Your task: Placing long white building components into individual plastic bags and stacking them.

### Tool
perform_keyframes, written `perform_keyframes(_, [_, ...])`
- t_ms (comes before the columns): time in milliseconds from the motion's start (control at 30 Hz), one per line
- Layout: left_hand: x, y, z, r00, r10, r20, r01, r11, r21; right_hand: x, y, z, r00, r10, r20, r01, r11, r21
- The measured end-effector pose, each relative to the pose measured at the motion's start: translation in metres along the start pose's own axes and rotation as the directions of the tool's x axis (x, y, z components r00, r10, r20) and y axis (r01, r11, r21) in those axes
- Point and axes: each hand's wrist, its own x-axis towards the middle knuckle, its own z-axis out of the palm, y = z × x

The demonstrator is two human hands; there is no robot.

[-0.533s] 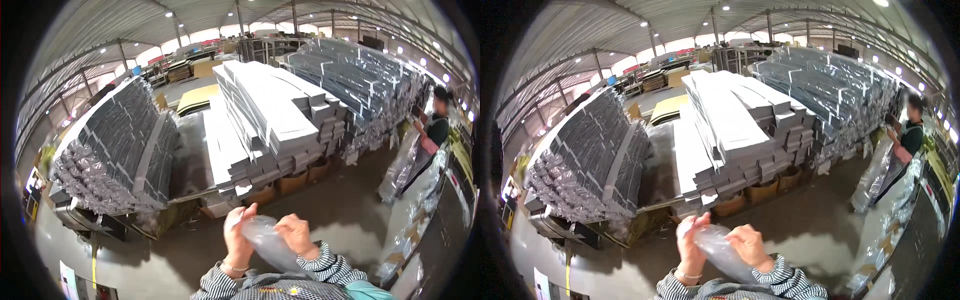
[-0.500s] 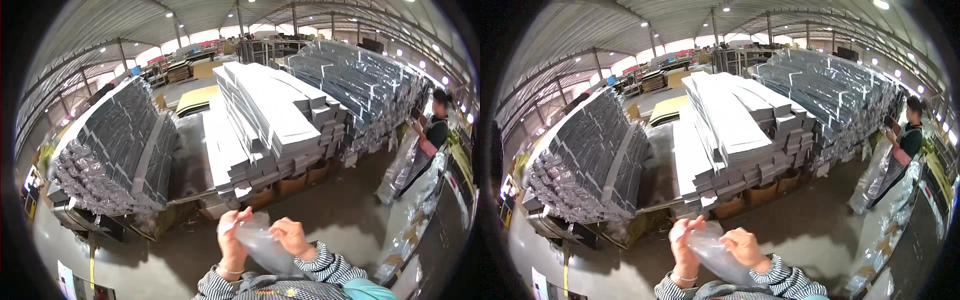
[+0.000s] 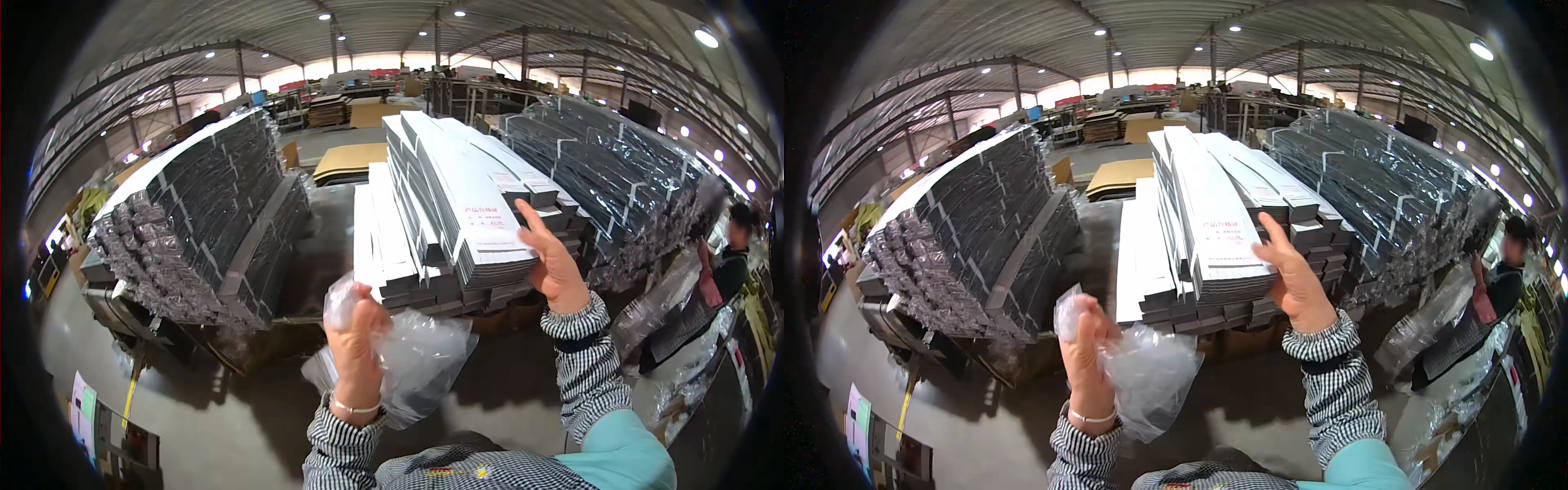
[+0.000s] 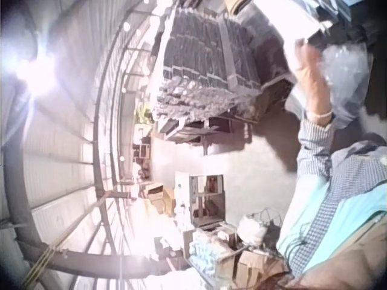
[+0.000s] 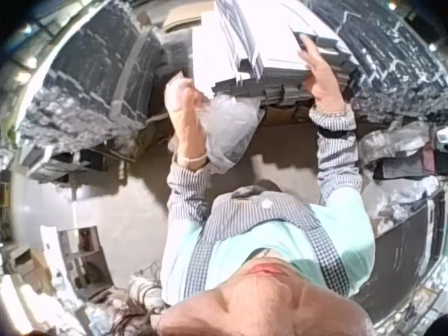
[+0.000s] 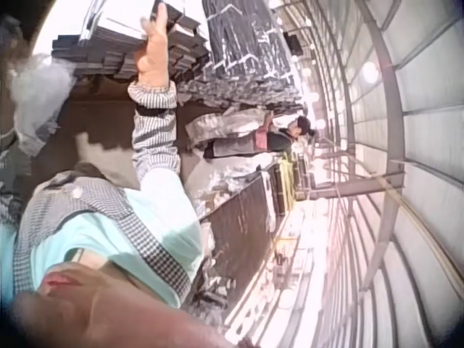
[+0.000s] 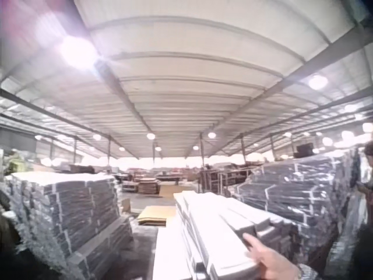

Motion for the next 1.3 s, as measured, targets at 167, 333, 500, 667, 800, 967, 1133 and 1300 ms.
perform_keyframes(167, [0.0, 0.027, 0.027, 0.995, 0.079, -0.057, -0.085, 0.99, -0.112, -0.043, -0.004, 0.012, 0.983, -0.042, 0.179, 0.076, 0.979, -0.189])
perform_keyframes(333, [-0.013, 0.052, 0.03, 0.995, 0.091, -0.036, -0.093, 0.994, -0.064, -0.123, 0.004, 0.017, 0.864, -0.46, 0.203, 0.452, 0.534, -0.714])
perform_keyframes(500, [-0.036, 0.049, 0.039, 0.999, -0.032, -0.041, 0.025, 0.984, -0.177, -0.152, 0.05, 0.065, 0.861, -0.461, 0.216, 0.482, 0.601, -0.637])
perform_keyframes(667, [-0.055, 0.054, 0.016, 0.967, 0.114, 0.23, -0.13, 0.99, 0.055, -0.152, 0.039, 0.069, 0.624, -0.733, 0.273, 0.66, 0.306, -0.687])
perform_keyframes(800, [-0.073, 0.065, 0.01, 0.956, -0.084, 0.283, -0.015, 0.943, 0.332, -0.171, 0.036, 0.053, 0.689, -0.667, 0.282, 0.682, 0.466, -0.564])
perform_keyframes(967, [-0.073, 0.033, -0.001, 0.85, -0.312, 0.424, 0.145, 0.913, 0.381, -0.187, 0.035, 0.051, 0.851, -0.374, 0.367, 0.399, 0.917, 0.011])
perform_keyframes(1133, [-0.074, 0.046, 0.01, 0.493, -0.469, 0.733, 0.723, 0.689, -0.045, -0.177, 0.015, 0.004, 0.804, -0.333, 0.493, 0.375, 0.927, 0.015])
perform_keyframes(1300, [0.007, 0.027, 0.03, 0.52, -0.42, 0.744, -0.498, 0.559, 0.663, -0.13, 0.017, -0.053, 0.775, -0.192, 0.602, 0.621, 0.408, -0.67])
